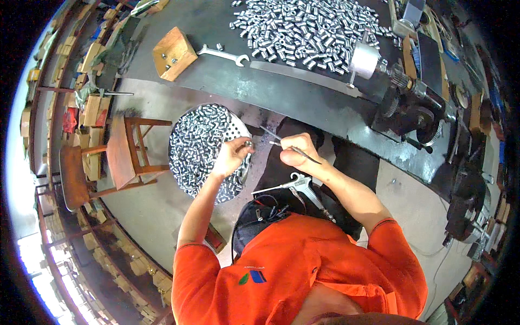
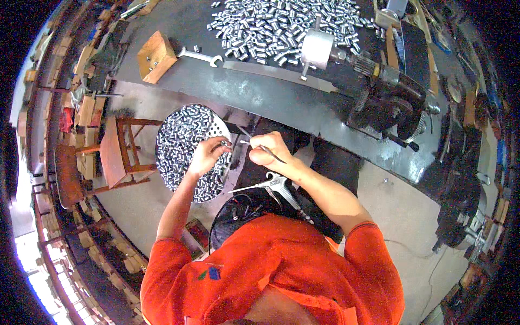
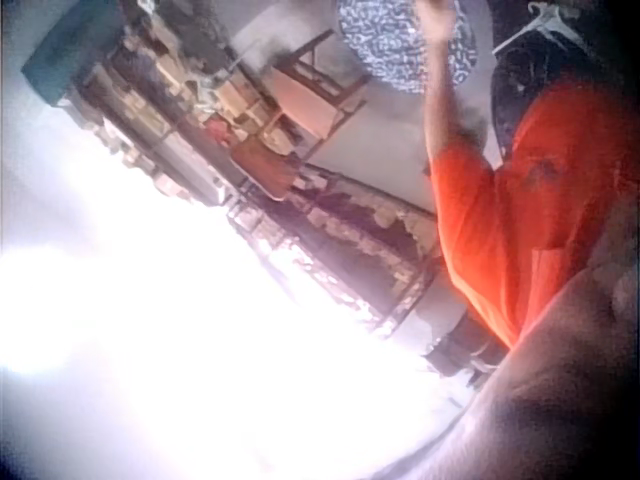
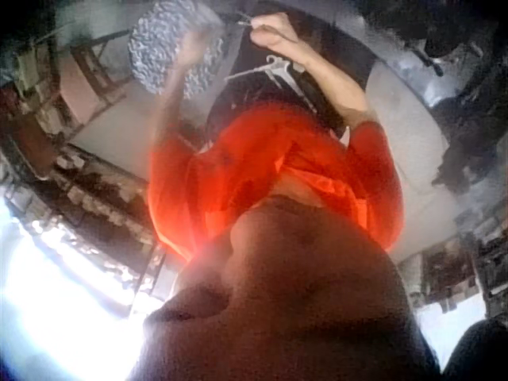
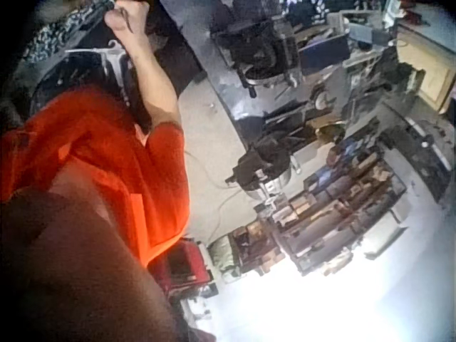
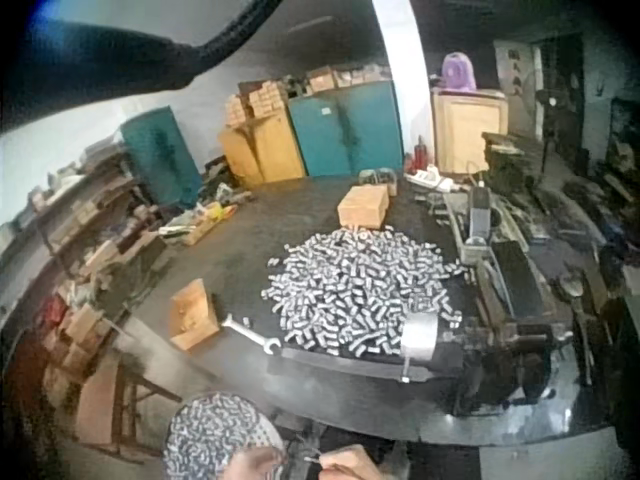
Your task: The person repeatedly picks up small metal fasteners from a large pile on a workbench and uses a pair of pliers to manipulate them. The person holds the fastener with the pliers and appears to be tightening or adjusting it before placing it into a perforated metal container. The task involves repetitive handling of individual fasteners one at a time.
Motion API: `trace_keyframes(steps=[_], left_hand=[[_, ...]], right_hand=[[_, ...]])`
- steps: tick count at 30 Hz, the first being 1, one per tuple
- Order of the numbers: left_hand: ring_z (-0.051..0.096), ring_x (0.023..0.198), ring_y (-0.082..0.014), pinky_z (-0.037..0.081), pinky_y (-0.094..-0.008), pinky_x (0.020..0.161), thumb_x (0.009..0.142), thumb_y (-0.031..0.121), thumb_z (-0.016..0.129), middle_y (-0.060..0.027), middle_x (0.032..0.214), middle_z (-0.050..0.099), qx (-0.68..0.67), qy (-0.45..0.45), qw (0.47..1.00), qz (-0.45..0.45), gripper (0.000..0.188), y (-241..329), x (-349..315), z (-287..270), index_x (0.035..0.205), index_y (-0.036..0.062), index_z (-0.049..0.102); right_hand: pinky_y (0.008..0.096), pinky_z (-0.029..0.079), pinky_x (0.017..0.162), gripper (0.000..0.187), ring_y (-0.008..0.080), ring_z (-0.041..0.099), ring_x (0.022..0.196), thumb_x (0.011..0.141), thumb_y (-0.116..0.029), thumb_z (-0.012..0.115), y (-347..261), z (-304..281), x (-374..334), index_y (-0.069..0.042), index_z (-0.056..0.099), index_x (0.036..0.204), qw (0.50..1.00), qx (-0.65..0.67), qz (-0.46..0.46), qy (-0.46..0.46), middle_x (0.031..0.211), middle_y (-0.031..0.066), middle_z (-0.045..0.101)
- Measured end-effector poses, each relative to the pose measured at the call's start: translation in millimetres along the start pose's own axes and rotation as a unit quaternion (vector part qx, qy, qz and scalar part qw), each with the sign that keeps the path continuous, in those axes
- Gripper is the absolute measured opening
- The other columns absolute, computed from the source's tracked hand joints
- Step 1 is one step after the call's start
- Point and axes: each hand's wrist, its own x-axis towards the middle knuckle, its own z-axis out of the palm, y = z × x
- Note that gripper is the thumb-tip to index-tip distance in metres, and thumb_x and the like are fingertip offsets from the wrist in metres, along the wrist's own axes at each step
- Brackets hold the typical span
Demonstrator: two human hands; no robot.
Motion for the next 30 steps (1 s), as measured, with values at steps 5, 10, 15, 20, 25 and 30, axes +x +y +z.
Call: trace_keyframes(steps=[5,10,15,20,25,30], left_hand=[[0.062,0.082,-0.0145,0.049,-0.0267,0.077,0.078,-0.007,0.06,-0.009,0.092,0.063,-0.069,-0.02,0.996,0.052,0.028,42.5,-3.3,15.4,0.105,-0.0053,0.055],[0.058,0.068,-0.009,0.048,-0.0227,0.062,0.079,0.002,0.065,-0.0051,0.081,0.063,-0.14,-0.049,0.989,0.017,0.021,62.1,-0.9,16.2,0.099,-0.0034,0.06],[0.054,0.057,-0.0084,0.044,-0.0226,0.053,0.084,0.012,0.063,-0.0038,0.067,0.06,-0.124,-0.035,0.992,0.01,0.016,72.9,-2.8,18.1,0.084,-0.0038,0.063],[0.053,0.052,-0.0082,0.042,-0.0228,0.049,0.089,0.023,0.057,-0.0025,0.056,0.056,-0.078,-0.041,0.996,0.009,0.033,70.5,-0.4,21.1,0.067,-0.0006,0.059],[0.057,0.054,-0.013,0.046,-0.0259,0.055,0.091,0.022,0.051,-0.0073,0.06,0.06,-0.055,-0.073,0.996,-0.021,0.035,81.9,3.0,24.4,0.066,-0.0007,0.057],[0.059,0.056,-0.0149,0.047,-0.0277,0.057,0.091,0.021,0.051,-0.0089,0.062,0.061,-0.143,-0.048,0.989,-0.009,0.03,86.3,-0.1,34.7,0.072,-0.0025,0.058]], right_hand=[[0.0316,0.026,0.04,0.025,0.0165,0.033,0.039,0.066,-0.012,0.057,0.9,4.7,-2.0,-0.004,0.037,0.055,0.999,0.002,-0.037,-0.006,0.047,0.0066,0.029],[0.0329,0.027,0.041,0.028,0.0183,0.034,0.04,0.067,-0.015,0.058,-3.0,1.4,-2.7,-0.004,0.036,0.055,0.999,0.02,-0.049,-0.005,0.049,0.0073,0.03],[0.035,0.028,0.04,0.029,0.0236,0.036,0.039,0.064,-0.013,0.058,-1.7,3.0,-2.1,-0.003,0.032,0.056,0.995,0.004,-0.097,0.004,0.049,0.0095,0.031],[0.0368,0.029,0.04,0.031,0.0277,0.038,0.04,0.064,-0.014,0.058,-5.5,0.5,-0.5,-0.003,0.03,0.056,0.991,-0.041,-0.131,0.009,0.048,0.0114,0.031],[0.0366,0.03,0.04,0.028,0.0272,0.04,0.04,0.065,-0.015,0.058,0.9,-0.5,-5.3,-0.004,0.034,0.055,0.997,-0.017,-0.077,-0.006,0.048,0.0114,0.034],[0.0369,0.033,0.041,0.025,0.0267,0.043,0.041,0.064,-0.016,0.06,-4.7,-1.3,-6.7,-0.005,0.04,0.055,0.999,0.024,-0.048,0.009,0.048,0.011,0.038]])
